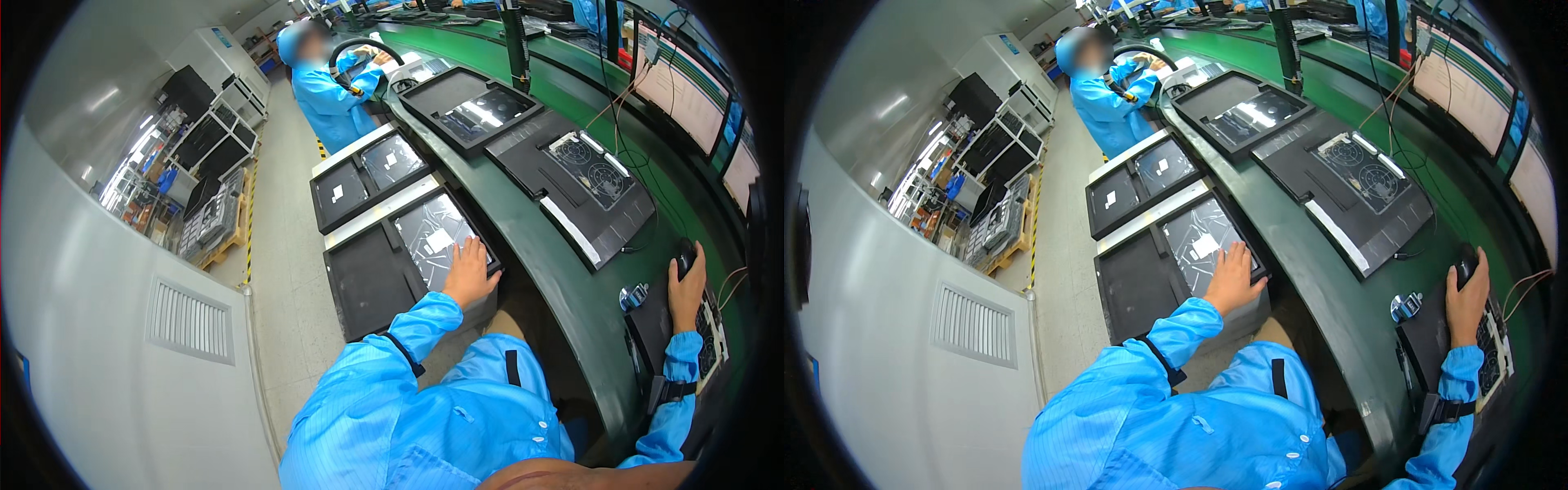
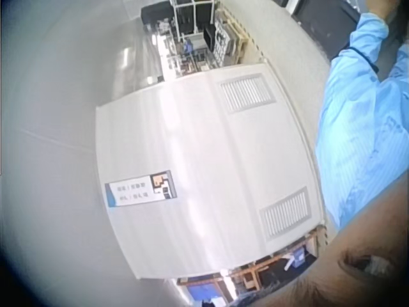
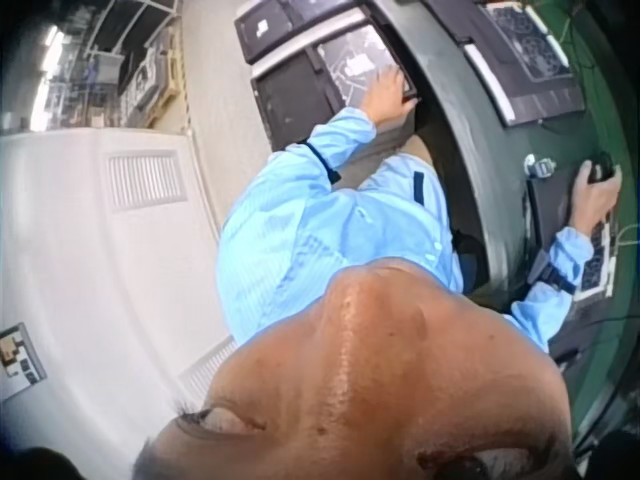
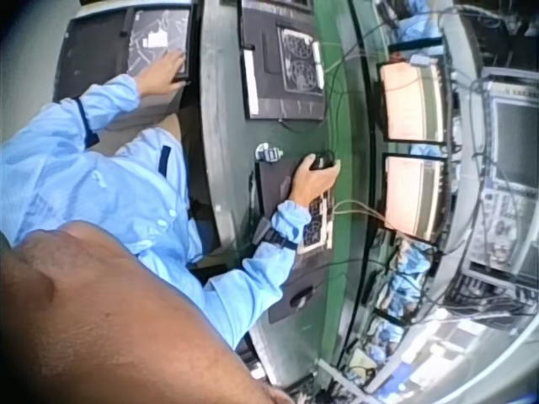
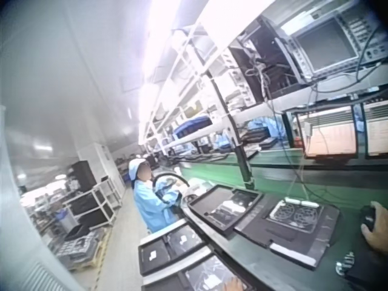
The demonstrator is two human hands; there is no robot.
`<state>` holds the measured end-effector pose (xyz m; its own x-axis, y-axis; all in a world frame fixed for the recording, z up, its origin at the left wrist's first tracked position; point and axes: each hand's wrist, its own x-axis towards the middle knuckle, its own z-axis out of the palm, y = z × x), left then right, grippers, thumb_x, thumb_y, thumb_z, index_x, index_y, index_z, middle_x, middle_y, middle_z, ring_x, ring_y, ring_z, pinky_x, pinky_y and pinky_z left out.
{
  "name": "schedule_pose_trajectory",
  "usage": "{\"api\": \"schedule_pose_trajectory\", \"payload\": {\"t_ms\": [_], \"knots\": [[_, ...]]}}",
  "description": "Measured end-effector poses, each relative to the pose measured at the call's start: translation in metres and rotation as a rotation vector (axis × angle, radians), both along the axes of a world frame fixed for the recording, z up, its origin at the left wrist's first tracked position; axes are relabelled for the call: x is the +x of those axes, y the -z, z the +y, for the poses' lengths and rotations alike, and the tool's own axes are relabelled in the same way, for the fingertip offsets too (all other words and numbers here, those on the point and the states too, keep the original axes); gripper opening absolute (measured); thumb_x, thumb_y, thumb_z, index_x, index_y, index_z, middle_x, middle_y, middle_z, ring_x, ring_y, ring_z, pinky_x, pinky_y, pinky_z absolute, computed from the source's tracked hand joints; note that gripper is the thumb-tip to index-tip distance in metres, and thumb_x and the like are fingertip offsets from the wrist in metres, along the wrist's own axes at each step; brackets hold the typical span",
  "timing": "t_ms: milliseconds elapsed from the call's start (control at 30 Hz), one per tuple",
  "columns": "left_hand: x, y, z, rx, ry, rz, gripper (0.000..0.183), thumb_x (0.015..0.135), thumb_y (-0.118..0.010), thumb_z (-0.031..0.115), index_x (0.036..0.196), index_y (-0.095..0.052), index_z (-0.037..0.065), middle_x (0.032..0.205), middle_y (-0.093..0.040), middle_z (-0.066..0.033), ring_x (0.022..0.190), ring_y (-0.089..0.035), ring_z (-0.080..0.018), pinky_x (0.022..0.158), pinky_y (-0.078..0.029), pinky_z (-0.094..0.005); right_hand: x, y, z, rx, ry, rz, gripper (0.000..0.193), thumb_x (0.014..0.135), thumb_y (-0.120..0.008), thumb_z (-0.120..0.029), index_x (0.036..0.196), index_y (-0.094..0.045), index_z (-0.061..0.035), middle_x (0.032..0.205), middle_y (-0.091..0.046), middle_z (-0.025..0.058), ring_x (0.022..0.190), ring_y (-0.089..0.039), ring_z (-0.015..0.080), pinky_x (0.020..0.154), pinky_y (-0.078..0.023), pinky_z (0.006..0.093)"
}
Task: The person is assembling, inspecting, and testing tablet devices on a factory assembly line, including connecting components and using a stylus.
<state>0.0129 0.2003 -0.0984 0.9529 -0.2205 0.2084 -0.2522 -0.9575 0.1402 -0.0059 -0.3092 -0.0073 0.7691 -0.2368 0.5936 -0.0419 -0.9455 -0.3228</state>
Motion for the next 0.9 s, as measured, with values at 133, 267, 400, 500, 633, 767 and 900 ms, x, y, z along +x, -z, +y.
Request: {"api": "schedule_pose_trajectory", "payload": {"t_ms": [133,267,400,500,633,767,900], "knots": [[-0.0024,-0.0006,-0.001,-0.005,0.005,-0.013,0.081,0.09,-0.067,0.047,0.139,-0.046,-0.013,0.15,-0.042,-0.032,0.144,-0.036,-0.0457,0.118,-0.027,-0.0607,-0.0035,-0.0067,0.0014,-0.061,-0.046,-0.024,0.063,0.095,-0.064,-0.015,0.151,-0.039,0.0005,0.149,-0.048,0.0232,0.137,-0.046,0.041,0.116,-0.035,0.0456],[-0.0026,0.0006,-0.0024,-0.016,-0.005,0.004,0.081,0.09,-0.068,0.047,0.139,-0.046,-0.013,0.15,-0.042,-0.032,0.145,-0.036,-0.0455,0.119,-0.026,-0.0606,-0.0025,-0.0042,-0.0043,-0.073,-0.057,-0.012,0.062,0.095,-0.063,-0.014,0.15,-0.04,0.0006,0.149,-0.048,0.0232,0.137,-0.046,0.0409,0.116,-0.035,0.0454],[-0.0025,0.0026,-0.0009,-0.019,-0.015,0.007,0.081,0.089,-0.068,0.047,0.139,-0.045,-0.014,0.151,-0.041,-0.032,0.146,-0.035,-0.0451,0.119,-0.026,-0.0603,-0.0006,-0.0051,-0.0025,-0.068,-0.069,-0.01,0.062,0.095,-0.063,-0.013,0.15,-0.04,0.0008,0.149,-0.048,0.0232,0.138,-0.046,0.0405,0.116,-0.034,0.0454],[-0.0019,0.0001,-0.0016,-0.006,-0.011,0.004,0.082,0.089,-0.067,0.047,0.139,-0.045,-0.014,0.151,-0.042,-0.0321,0.146,-0.035,-0.0449,0.119,-0.026,-0.0602,-0.0034,-0.0048,-0.0013,-0.051,-0.053,-0.017,0.062,0.095,-0.063,-0.013,0.15,-0.04,0.001,0.149,-0.047,0.0232,0.138,-0.045,0.0403,0.117,-0.034,0.045],[-0.0011,-0.0004,-0.0012,-0.006,-0.013,0.02,0.082,0.09,-0.067,0.047,0.14,-0.045,-0.014,0.15,-0.042,-0.0321,0.146,-0.035,-0.0449,0.119,-0.026,-0.0601,-0.0009,-0.0018,-0.0026,-0.056,-0.046,-0.012,0.063,0.095,-0.063,-0.014,0.151,-0.039,0.0011,0.15,-0.047,0.0234,0.138,-0.045,0.0403,0.117,-0.034,0.0447],[-0.0008,0.001,-0.0018,-0.009,-0.012,0.012,0.082,0.09,-0.067,0.047,0.14,-0.044,-0.014,0.15,-0.042,-0.0322,0.146,-0.035,-0.0449,0.119,-0.026,-0.0601,-0.0004,-0.0001,-0.005,-0.067,-0.044,-0.016,0.064,0.096,-0.063,-0.015,0.152,-0.038,0.0006,0.151,-0.045,0.0238,0.139,-0.044,0.0403,0.117,-0.034,0.0444],[-0.0024,0.0004,-0.0012,-0.018,-0.013,0.009,0.082,0.09,-0.068,0.047,0.139,-0.044,-0.014,0.15,-0.042,-0.0323,0.146,-0.035,-0.0451,0.119,-0.027,-0.0603,-0.0001,-0.0017,-0.0033,-0.059,-0.041,-0.008,0.065,0.096,-0.063,-0.014,0.153,-0.037,-0.0002,0.152,-0.044,0.024,0.14,-0.043,0.0404,0.118,-0.033,0.0444]]}}
